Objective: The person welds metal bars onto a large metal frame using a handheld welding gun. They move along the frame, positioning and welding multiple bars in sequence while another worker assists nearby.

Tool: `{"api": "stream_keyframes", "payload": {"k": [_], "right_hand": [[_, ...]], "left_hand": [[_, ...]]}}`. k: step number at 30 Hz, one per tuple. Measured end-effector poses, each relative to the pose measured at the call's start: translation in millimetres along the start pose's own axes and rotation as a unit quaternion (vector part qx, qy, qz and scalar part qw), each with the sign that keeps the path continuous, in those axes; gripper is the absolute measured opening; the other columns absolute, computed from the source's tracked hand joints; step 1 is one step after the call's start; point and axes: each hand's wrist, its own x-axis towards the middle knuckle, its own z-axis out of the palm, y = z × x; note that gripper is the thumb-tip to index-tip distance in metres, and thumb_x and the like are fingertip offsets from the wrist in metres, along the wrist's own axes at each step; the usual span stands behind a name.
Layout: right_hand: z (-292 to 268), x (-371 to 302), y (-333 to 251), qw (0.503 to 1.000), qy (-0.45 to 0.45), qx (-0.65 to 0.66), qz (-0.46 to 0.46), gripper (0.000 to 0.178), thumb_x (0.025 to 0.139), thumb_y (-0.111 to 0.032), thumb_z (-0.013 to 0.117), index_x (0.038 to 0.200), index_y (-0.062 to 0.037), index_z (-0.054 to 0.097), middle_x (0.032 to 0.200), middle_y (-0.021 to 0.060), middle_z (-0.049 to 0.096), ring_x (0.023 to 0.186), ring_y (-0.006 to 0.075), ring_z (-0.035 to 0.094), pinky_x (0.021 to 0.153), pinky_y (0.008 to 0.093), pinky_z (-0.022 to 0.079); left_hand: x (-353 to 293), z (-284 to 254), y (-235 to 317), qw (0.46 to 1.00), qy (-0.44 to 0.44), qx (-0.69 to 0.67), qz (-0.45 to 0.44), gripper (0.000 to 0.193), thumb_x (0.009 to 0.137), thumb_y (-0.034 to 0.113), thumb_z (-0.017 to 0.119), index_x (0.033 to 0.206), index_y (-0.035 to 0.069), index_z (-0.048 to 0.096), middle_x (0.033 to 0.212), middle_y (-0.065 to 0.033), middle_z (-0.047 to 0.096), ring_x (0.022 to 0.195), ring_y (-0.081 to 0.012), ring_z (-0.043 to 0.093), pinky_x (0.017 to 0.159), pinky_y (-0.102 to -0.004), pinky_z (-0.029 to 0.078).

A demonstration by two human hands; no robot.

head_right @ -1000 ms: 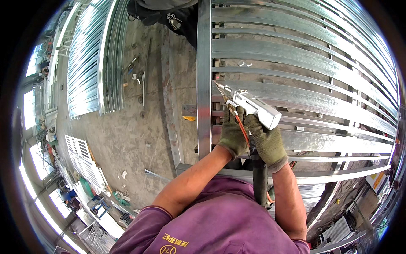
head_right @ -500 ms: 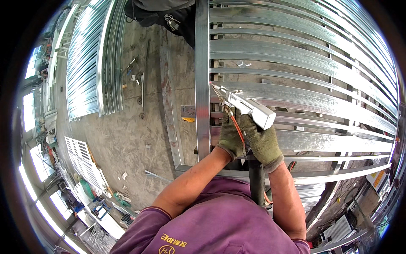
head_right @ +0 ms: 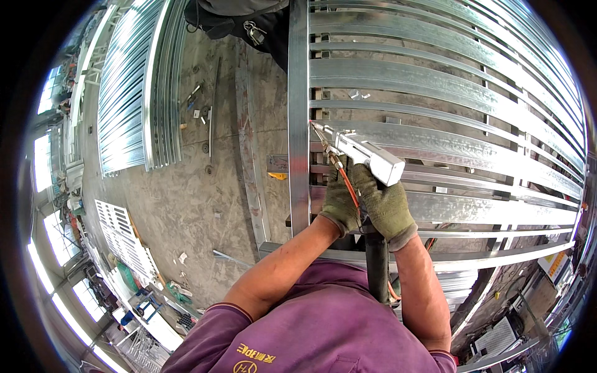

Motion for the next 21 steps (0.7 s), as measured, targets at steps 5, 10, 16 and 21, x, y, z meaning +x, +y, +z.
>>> {"api": "stream_keyframes", "payload": {"k": [5, 10, 16, 21], "right_hand": [[2.5, 6.2, -4.7, 0.999, -0.004, -0.031, 0.038, 0.033, 0.112, -0.021, 0.071, 0.135, 0.0015, 0.072, 0.113, 0.0069, 0.079, 0.103, 0.0132, 0.071, 0.091, 0.0323, 0.058], [4.7, 2.3, -7.2, 0.997, 0.012, -0.063, 0.041, 0.033, 0.111, -0.022, 0.071, 0.135, 0.0006, 0.073, 0.113, 0.0102, 0.081, 0.103, 0.0155, 0.074, 0.09, 0.0335, 0.059], [3.9, -0.6, -0.2, 0.999, 0.002, -0.05, 0.01, 0.033, 0.114, -0.026, 0.07, 0.133, 0.0012, 0.071, 0.108, 0.0028, 0.075, 0.098, 0.0121, 0.066, 0.086, 0.0321, 0.056], [4.9, -0.7, 3.0, 0.999, 0.003, -0.05, 0.004, 0.033, 0.113, -0.025, 0.07, 0.133, 0.0009, 0.072, 0.108, 0.003, 0.075, 0.099, 0.0124, 0.066, 0.086, 0.032, 0.056]], "left_hand": [[-1.0, 5.7, -3.3, 0.998, 0.056, -0.003, 0.01, 0.084, 0.102, 0.043, 0.053, 0.169, -0.006, 0.04, 0.178, -0.0396, 0.021, 0.168, -0.0591, 0.012, 0.137, -0.0697, 0.004], [-1.1, 4.6, -4.8, 0.999, 0.047, -0.012, 0.005, 0.087, 0.098, 0.042, 0.058, 0.17, -0.004, 0.039, 0.179, -0.0384, 0.021, 0.168, -0.0583, 0.012, 0.137, -0.0702, 0.006], [4.3, -4.0, -2.9, 0.997, -0.007, -0.081, -0.007, 0.093, 0.092, 0.046, 0.067, 0.171, 0.005, 0.041, 0.178, -0.0349, 0.025, 0.168, -0.0567, 0.015, 0.137, -0.0709, 0.006], [0.7, -3.4, -4.3, 0.996, 0.009, -0.092, -0.011, 0.097, 0.091, 0.048, 0.069, 0.173, 0.007, 0.039, 0.18, -0.0339, 0.023, 0.169, -0.0563, 0.012, 0.137, -0.0707, 0.006]]}}
